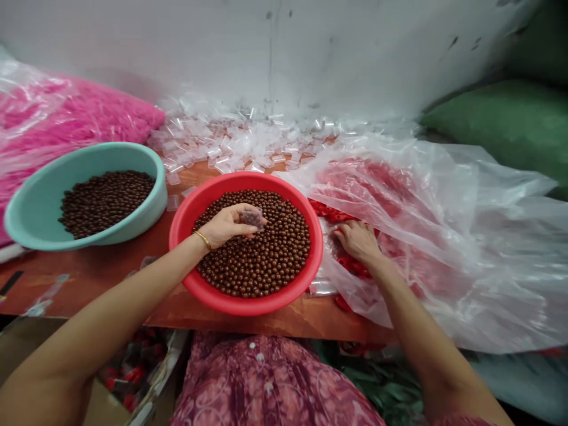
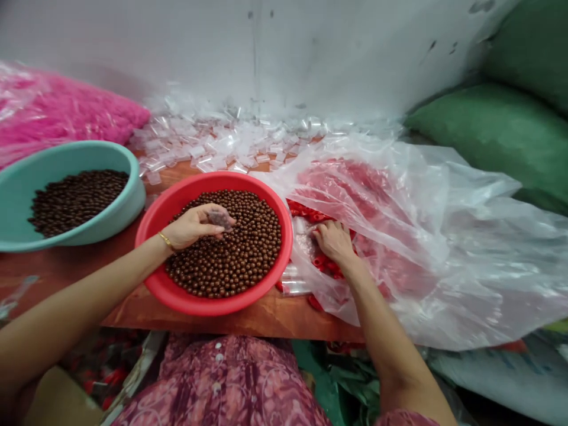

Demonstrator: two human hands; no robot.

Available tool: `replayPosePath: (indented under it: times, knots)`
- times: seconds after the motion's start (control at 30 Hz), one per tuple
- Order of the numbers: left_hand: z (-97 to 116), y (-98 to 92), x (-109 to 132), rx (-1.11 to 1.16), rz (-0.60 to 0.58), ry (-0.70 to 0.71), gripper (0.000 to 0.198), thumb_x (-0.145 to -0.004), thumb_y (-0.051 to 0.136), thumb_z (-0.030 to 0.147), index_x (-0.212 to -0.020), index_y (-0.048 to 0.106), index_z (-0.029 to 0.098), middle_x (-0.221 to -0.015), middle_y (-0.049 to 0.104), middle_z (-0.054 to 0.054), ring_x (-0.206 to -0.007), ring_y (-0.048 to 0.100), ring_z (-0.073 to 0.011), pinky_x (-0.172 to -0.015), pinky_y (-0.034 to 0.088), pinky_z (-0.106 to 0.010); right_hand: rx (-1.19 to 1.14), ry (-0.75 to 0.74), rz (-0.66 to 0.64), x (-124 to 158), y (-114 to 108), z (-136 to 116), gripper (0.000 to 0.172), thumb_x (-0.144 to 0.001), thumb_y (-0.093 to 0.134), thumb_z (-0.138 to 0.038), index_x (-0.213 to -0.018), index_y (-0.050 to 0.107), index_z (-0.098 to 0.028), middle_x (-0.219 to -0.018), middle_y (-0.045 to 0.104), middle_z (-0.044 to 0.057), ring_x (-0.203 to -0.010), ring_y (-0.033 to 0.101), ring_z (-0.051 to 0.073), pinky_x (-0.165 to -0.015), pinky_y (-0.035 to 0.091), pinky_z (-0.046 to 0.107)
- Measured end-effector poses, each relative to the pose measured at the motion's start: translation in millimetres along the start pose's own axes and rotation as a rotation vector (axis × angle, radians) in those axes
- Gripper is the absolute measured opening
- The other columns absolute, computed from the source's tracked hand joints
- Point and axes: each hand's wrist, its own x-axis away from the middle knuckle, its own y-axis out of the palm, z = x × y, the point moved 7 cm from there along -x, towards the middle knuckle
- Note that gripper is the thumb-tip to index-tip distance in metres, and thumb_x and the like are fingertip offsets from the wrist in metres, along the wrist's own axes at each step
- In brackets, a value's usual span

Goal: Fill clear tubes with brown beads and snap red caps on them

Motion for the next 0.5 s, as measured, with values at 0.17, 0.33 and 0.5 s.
replayPosePath:
  times: [0.17,0.33,0.5]
  knots:
    - [1,1.5,2,0.018,-0.006,-0.001,0.050,-0.058,0.076,0.033,-0.099,0.053,0.015,-0.092,0.069,-0.008,-0.071,0.064,-0.0140,-0.055,0.047,-0.021,-0.070,0.174,0.036,3,1,7,0.038,-0.093,0.029,-0.027,-0.104,0.059,-0.006,-0.095,0.065,0.018,-0.088,0.059,0.025,-0.074,0.040,0.033]
    - [11,8.7,3,-0.038,0.078,0.050,0.039,-0.061,0.073,0.030,-0.090,0.054,0.013,-0.073,0.065,-0.001,-0.061,0.059,-0.0083,-0.054,0.045,-0.018,-0.827,0.304,0.199,17,-25,13,0.035,-0.085,0.029,-0.034,-0.082,0.058,-0.015,-0.071,0.059,0.008,-0.064,0.054,0.019,-0.057,0.038,0.030]
    - [18,30.3,2,-0.014,0.047,0.090,0.033,-0.060,0.072,0.022,-0.086,0.054,0.014,-0.065,0.060,0.005,-0.057,0.057,-0.0060,-0.057,0.047,-0.018,-1.589,0.123,-0.017,18,-67,-37,0.019,-0.068,0.046,-0.037,-0.071,0.054,-0.020,-0.057,0.049,-0.001,-0.042,0.040,0.010,-0.039,0.031,0.023]
